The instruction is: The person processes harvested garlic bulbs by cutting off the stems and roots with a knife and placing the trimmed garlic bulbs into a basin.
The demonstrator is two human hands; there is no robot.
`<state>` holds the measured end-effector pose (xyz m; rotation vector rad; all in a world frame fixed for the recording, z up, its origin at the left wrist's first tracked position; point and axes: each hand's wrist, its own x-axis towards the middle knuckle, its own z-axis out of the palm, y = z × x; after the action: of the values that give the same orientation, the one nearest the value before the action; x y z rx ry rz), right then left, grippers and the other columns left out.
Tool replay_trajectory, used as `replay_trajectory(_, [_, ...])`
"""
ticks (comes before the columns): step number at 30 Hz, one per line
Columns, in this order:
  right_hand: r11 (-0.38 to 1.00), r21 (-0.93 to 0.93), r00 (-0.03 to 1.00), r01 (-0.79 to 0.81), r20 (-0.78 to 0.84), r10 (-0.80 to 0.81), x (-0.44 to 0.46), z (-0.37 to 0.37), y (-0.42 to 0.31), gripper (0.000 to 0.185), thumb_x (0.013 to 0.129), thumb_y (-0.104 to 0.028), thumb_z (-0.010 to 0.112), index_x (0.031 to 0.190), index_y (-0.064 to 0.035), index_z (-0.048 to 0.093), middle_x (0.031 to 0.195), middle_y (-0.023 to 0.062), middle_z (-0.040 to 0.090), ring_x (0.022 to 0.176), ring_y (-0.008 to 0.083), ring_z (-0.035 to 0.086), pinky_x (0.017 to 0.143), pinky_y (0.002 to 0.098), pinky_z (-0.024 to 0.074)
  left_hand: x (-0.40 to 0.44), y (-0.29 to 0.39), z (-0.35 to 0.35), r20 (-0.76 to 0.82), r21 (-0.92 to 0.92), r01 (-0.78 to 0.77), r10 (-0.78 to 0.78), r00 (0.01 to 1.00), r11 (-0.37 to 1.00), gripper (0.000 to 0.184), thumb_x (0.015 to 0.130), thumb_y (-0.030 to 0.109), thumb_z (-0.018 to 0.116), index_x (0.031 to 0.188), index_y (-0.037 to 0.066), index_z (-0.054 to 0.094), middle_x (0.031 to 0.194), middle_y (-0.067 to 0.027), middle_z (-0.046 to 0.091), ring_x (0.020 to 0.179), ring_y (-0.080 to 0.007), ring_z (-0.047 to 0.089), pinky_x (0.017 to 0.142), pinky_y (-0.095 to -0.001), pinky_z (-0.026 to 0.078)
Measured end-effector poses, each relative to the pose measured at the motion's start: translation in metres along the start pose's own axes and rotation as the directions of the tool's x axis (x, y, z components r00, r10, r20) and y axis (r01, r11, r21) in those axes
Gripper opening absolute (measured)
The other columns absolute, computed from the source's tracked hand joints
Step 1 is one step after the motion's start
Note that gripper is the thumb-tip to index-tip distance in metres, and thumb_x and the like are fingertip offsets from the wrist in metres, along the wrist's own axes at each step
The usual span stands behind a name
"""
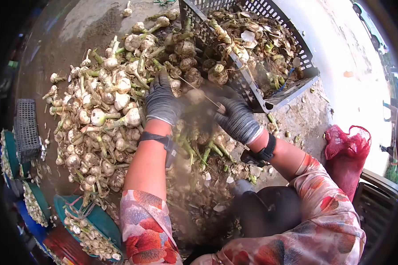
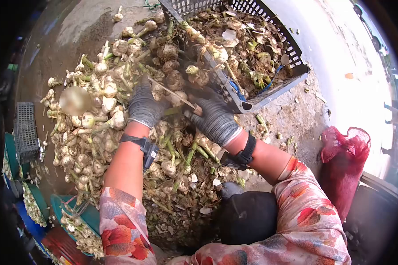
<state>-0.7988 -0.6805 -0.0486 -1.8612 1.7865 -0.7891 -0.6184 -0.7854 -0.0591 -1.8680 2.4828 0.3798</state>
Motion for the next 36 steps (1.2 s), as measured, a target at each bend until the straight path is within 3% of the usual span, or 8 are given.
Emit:
replay_trajectory(3, [0.996,-0.039,0.979,0.084,-0.185,-0.090,0.011,0.003,0.003,0.033,0.086,-0.035,0.064,0.104,-0.0075,0.066,0.087,0.0178,0.065,0.087,0.0355,0.062,0.081,0.0439,0.0475,0.033,0.002,0.015,-0.039,-0.322,0.083,-0.101,0.994,0.943,0.090,0.072,0.037,0.075,0.140,-0.004,0.032,0.142,-0.0246,0.037,0.133,-0.0361,0.035,0.110,-0.0397,0.031])
replay_trajectory(5, [0.961,-0.045,0.950,-0.272,0.146,0.275,0.020,0.005,0.001,0.030,0.087,-0.034,0.063,0.101,-0.0073,0.066,0.086,0.0143,0.066,0.082,0.0328,0.063,0.077,0.0427,0.0483,0.047,-0.004,0.022,-0.006,-0.360,-0.027,0.026,1.000,0.933,0.081,0.073,0.035,0.075,0.137,0.000,0.041,0.144,-0.0230,0.037,0.134,-0.0364,0.033,0.110,-0.0381,0.030])
replay_trajectory(11, [0.653,0.614,0.896,-0.442,0.329,0.297,0.039,0.114,0.095,0.047,0.096,-0.029,0.056,0.134,-0.0070,0.043,0.111,0.0021,0.060,0.100,0.0156,0.057,0.088,0.0306,0.0471,0.061,-0.024,0.046,0.162,-0.473,-0.086,0.182,0.970,0.877,0.047,0.079,0.021,0.066,0.124,0.014,0.057,0.131,-0.0136,0.052,0.128,-0.0340,0.041,0.109,-0.0402,0.032])
replay_trajectory(15, [0.618,0.776,0.986,-0.126,0.030,0.164,0.022,0.152,0.108,0.051,0.091,-0.035,0.061,0.126,-0.0014,0.047,0.108,0.0129,0.062,0.103,0.0212,0.057,0.089,0.0317,0.0462,0.016,-0.036,0.051,-0.078,-0.582,-0.182,0.168,0.983,0.793,0.040,0.078,0.006,0.063,0.118,0.010,0.060,0.124,-0.0158,0.055,0.113,-0.0339,0.053,0.099,-0.0388,0.043])
replay_trajectory(22, [0.638,0.656,0.843,-0.402,0.537,-0.021,-0.041,0.086,-0.022,0.051,0.089,-0.044,0.057,0.119,-0.0029,0.057,0.127,0.0189,0.054,0.111,0.0337,0.055,0.097,0.0391,0.0421,-0.097,-0.070,0.037,-0.186,-0.595,-0.216,0.128,0.974,0.774,0.044,0.075,0.002,0.064,0.119,0.006,0.058,0.127,-0.0185,0.053,0.118,-0.0337,0.051,0.102,-0.0386,0.041])
replay_trajectory(25, [0.949,0.276,0.906,-0.152,0.423,0.022,-0.046,0.043,-0.053,0.050,0.088,-0.045,0.058,0.120,-0.0060,0.059,0.133,0.0192,0.049,0.114,0.0352,0.054,0.099,0.0408,0.0416,-0.146,-0.081,0.026,-0.111,-0.596,-0.164,0.122,0.986,0.786,0.050,0.078,0.004,0.064,0.126,0.005,0.053,0.134,-0.0180,0.047,0.125,-0.0322,0.046,0.105,-0.0386,0.037])
replay_trajectory(29, [0.987,0.154,0.982,0.038,0.179,-0.065,-0.045,0.034,-0.009,0.041,0.082,-0.036,0.065,0.111,-0.0062,0.065,0.123,0.0163,0.056,0.110,0.0340,0.055,0.094,0.0395,0.0448,-0.199,-0.095,-0.006,-0.210,-0.547,-0.183,0.078,0.975,0.817,0.055,0.085,0.014,0.065,0.135,0.004,0.044,0.141,-0.0167,0.040,0.131,-0.0303,0.038,0.109,-0.0396,0.030])
replay_trajectory(36, [0.935,-0.113,0.920,-0.336,0.172,0.352,-0.018,0.059,0.013,0.042,0.079,-0.036,0.069,0.105,-0.0033,0.063,0.099,0.0227,0.065,0.095,0.0389,0.061,0.082,0.0405,0.0484,-0.329,-0.088,-0.024,-0.201,-0.788,0.058,-0.345,0.917,0.613,0.047,0.091,0.011,0.058,0.135,0.003,0.042,0.128,-0.0116,0.051,0.111,-0.0205,0.051,0.097,-0.0335,0.041])
